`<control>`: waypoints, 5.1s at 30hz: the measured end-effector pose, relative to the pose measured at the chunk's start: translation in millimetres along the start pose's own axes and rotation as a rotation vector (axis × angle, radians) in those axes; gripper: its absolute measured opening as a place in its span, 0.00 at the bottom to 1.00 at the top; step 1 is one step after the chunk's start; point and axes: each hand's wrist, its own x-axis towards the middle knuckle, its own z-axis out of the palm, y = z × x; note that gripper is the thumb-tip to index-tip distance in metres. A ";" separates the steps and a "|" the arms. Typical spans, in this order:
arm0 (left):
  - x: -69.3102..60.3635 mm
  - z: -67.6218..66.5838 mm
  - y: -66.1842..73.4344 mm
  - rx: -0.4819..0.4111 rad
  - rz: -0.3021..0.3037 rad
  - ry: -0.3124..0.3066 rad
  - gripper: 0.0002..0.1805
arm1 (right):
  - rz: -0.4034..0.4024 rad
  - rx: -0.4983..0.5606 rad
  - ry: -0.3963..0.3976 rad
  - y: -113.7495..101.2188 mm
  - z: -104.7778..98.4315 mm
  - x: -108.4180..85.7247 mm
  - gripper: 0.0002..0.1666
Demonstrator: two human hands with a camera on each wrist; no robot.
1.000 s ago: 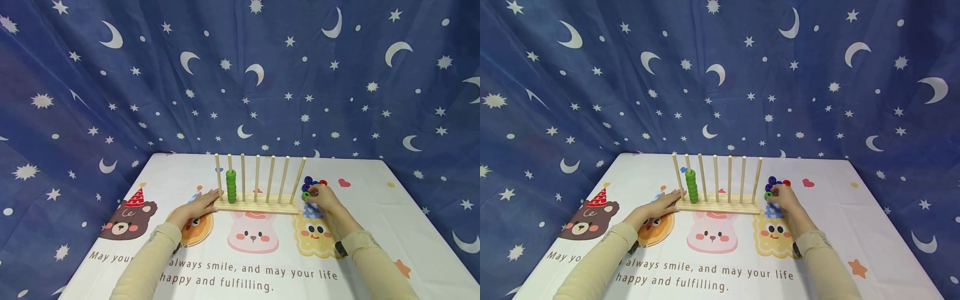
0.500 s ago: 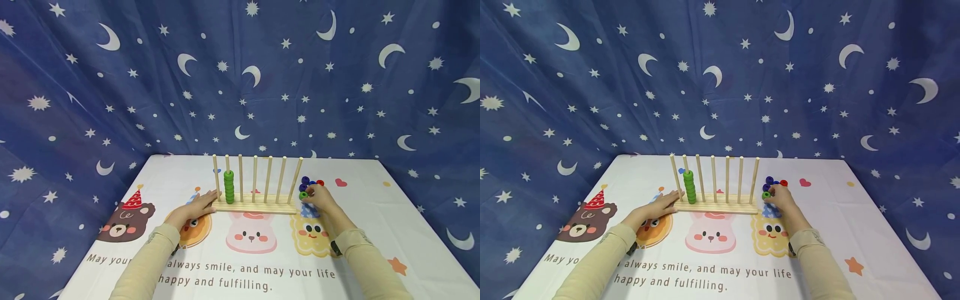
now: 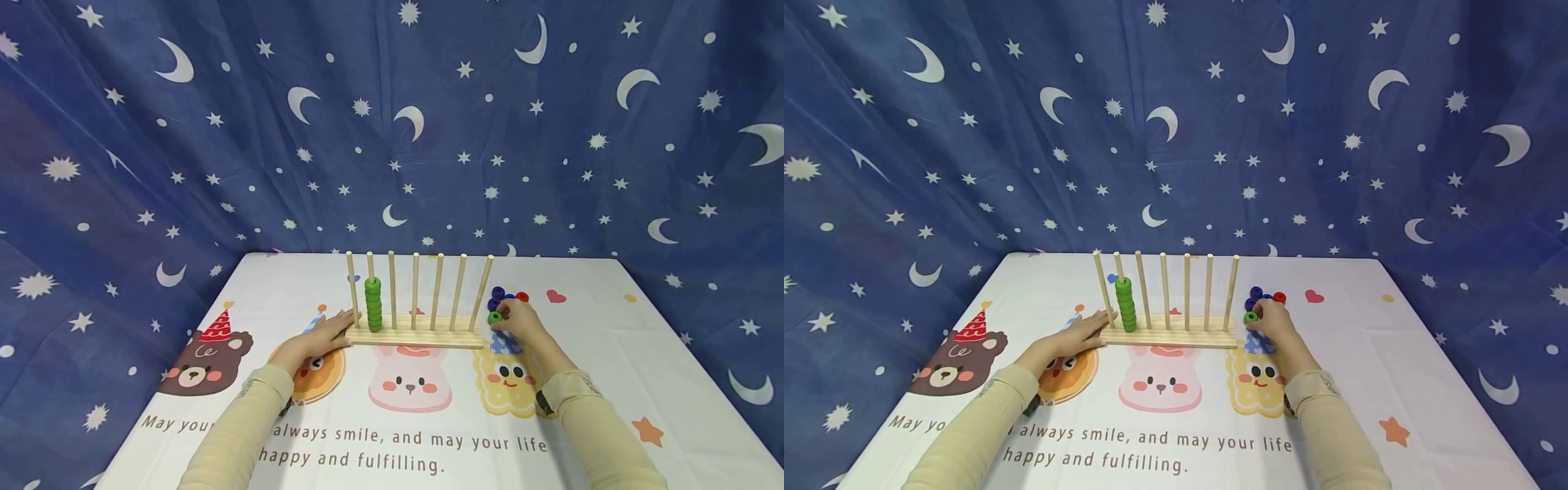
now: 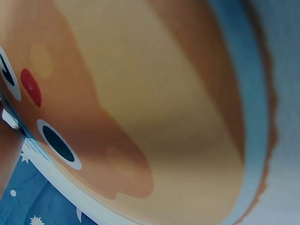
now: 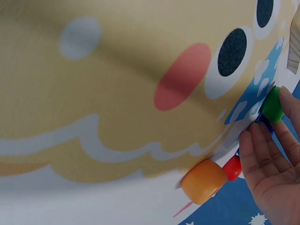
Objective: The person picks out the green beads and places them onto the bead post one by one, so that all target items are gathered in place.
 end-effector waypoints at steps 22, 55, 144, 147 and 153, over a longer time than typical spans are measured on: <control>1.7 -5.1 -2.3 0.000 0.010 0.014 0.34 | -0.041 0.047 0.015 -3.7 -7.1 1.4 0.17; -0.4 1.0 -2.4 -0.007 0.006 0.012 0.34 | -0.214 0.070 0.126 -23.1 -31.9 -24.2 0.17; 1.4 2.1 -2.7 0.016 -0.009 0.000 0.34 | -0.577 0.276 0.186 -167.7 -12.6 -46.9 0.20; 1.5 1.6 -1.9 0.013 -0.008 -0.001 0.34 | -0.590 0.279 0.194 -172.5 -13.4 -45.8 0.20; -1.0 0.4 -1.7 0.000 -0.013 0.006 0.34 | -0.613 0.273 0.195 -185.2 -15.2 -44.3 0.20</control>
